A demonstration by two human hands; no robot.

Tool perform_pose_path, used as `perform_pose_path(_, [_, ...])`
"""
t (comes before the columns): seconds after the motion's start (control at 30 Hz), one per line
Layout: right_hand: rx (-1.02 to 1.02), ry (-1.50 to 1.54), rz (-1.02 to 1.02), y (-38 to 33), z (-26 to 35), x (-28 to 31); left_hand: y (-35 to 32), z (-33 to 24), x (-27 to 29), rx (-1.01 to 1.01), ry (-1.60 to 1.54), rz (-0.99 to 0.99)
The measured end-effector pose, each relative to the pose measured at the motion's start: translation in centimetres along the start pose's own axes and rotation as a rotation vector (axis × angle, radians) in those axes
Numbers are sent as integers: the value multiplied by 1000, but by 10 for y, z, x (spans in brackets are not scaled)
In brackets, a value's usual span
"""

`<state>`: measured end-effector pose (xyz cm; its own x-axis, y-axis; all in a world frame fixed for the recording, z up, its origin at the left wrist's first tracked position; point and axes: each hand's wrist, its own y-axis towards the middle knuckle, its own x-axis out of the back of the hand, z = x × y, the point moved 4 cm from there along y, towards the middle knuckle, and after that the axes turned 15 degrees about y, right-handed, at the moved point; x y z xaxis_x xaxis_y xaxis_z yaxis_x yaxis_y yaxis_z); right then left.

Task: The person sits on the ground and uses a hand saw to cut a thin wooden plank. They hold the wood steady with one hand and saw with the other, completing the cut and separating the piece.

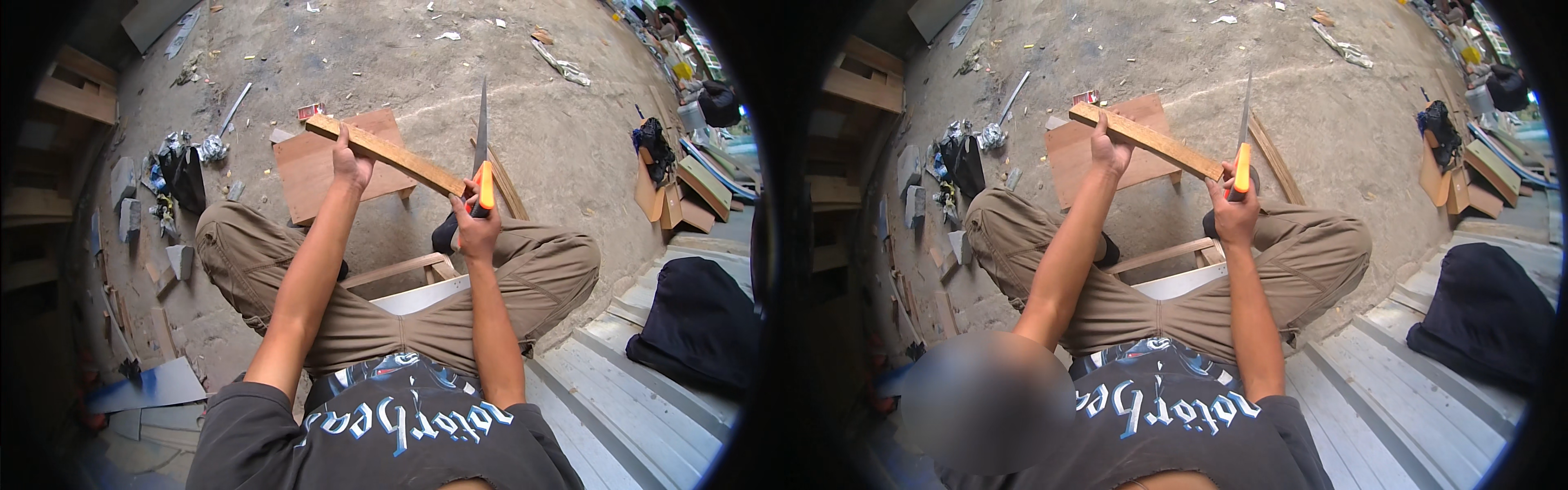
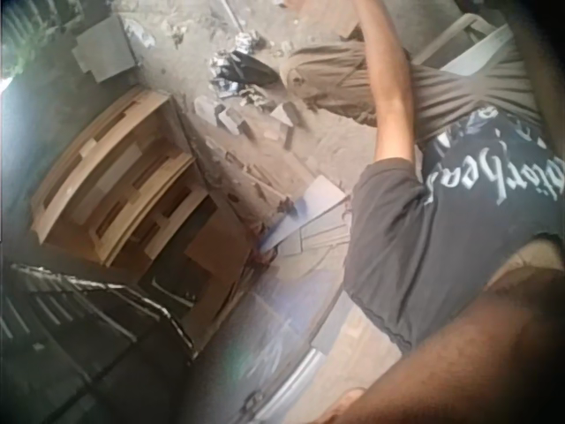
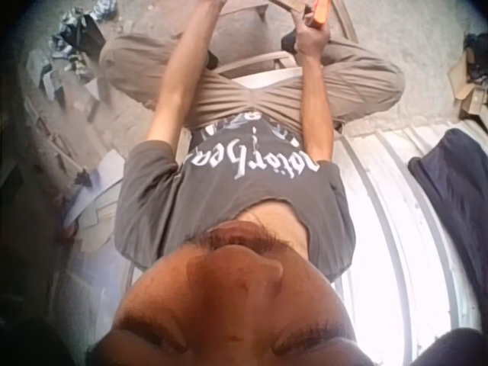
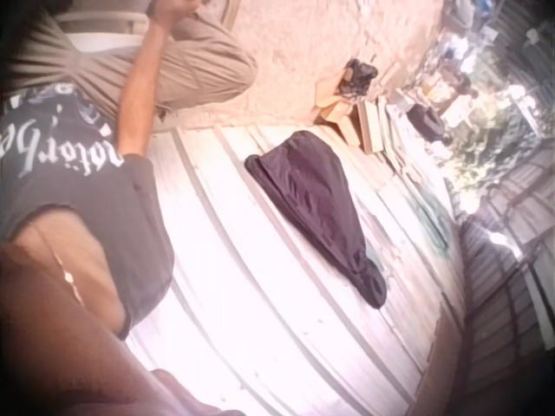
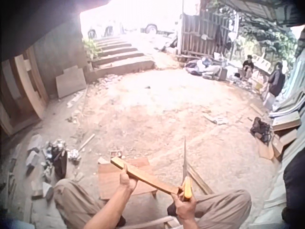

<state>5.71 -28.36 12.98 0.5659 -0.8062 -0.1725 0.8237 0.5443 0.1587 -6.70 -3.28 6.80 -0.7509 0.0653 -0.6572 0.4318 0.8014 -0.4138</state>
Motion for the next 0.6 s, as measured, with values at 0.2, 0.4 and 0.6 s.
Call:
perform_pose_path(0.2, [-37, -8, 33, -2, -24, 7, 28, 9, 8, 45, 192, -106])
perform_pose_path(0.4, [-170, -178, 55, 24, -51, 13, 43, 37, -44, 14, 325, -91])
perform_pose_path(0.6, [-127, -345, 137, 21, -75, -29, 85, 57, 20, -60, 804, -386])
